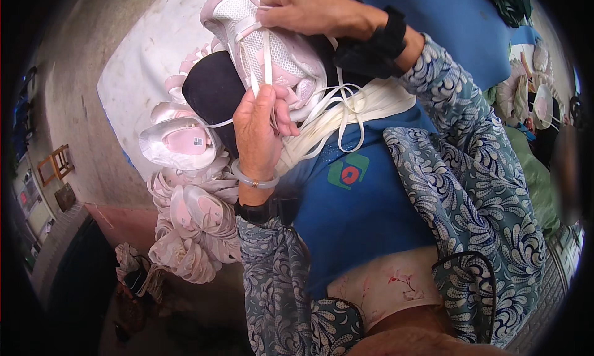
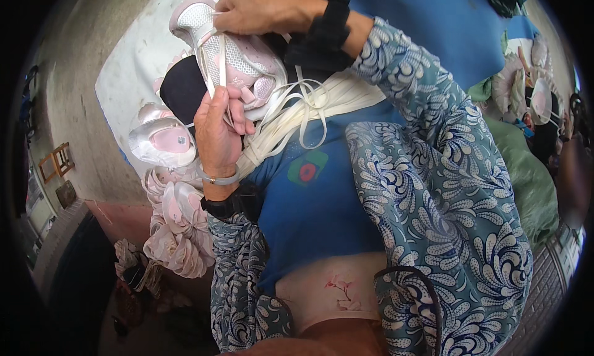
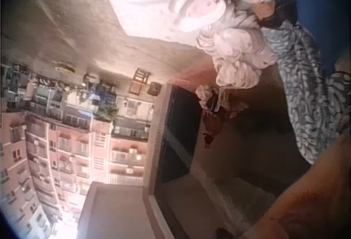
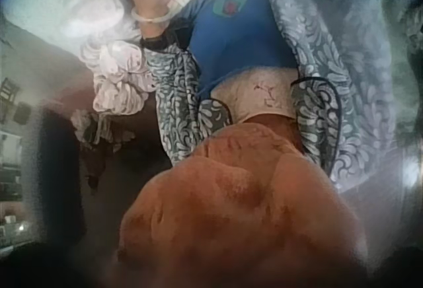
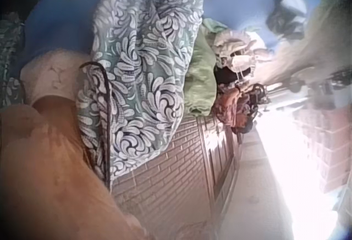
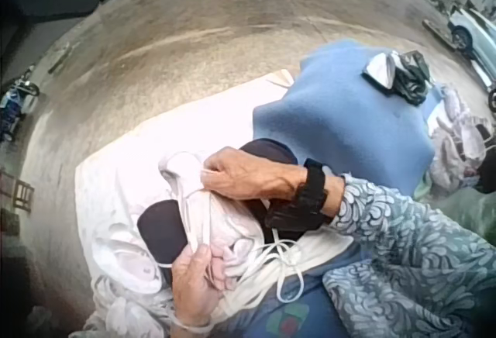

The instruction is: The person is lacing a pair of white and pink shoes.

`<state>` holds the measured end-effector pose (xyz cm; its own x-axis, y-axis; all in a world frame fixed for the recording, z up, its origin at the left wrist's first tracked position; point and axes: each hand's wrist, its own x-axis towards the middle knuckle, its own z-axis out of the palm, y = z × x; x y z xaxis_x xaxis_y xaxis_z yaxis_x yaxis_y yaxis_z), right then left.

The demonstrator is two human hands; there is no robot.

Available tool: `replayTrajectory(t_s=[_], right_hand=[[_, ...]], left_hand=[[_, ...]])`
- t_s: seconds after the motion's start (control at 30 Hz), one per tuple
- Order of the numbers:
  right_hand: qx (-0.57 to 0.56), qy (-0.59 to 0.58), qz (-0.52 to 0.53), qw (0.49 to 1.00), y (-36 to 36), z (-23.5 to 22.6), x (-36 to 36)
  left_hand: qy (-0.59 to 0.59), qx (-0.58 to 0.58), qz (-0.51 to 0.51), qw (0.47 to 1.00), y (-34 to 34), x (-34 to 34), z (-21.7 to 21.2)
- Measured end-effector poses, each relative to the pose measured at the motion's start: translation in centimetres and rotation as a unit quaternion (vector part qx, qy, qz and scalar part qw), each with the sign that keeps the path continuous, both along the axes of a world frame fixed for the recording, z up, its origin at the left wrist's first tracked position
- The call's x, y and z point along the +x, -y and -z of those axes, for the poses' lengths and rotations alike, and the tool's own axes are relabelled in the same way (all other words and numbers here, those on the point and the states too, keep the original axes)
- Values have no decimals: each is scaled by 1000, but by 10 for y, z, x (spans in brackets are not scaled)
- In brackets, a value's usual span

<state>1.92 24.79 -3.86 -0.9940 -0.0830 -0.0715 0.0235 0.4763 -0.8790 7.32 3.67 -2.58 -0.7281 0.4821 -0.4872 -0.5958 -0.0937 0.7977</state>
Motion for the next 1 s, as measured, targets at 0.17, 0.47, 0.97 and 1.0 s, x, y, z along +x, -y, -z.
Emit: replayTrajectory(t_s=[0.17, 0.47, 0.97, 1.0], right_hand=[[292, -124, -176, 932, -14, 28, -16], [74, -83, 30, 993, -7, -7, 21], [151, -196, 50, 968, 7, -11, 49], [152, -197, 49, 967, 5, -22, 54]], left_hand=[[-114, -156, 124, 973, 17, -1, -19], [-197, -184, 84, 959, 21, 7, -21], [-184, -171, 161, 954, 22, 8, -51], [-152, -137, 159, 966, 22, 9, -54]])
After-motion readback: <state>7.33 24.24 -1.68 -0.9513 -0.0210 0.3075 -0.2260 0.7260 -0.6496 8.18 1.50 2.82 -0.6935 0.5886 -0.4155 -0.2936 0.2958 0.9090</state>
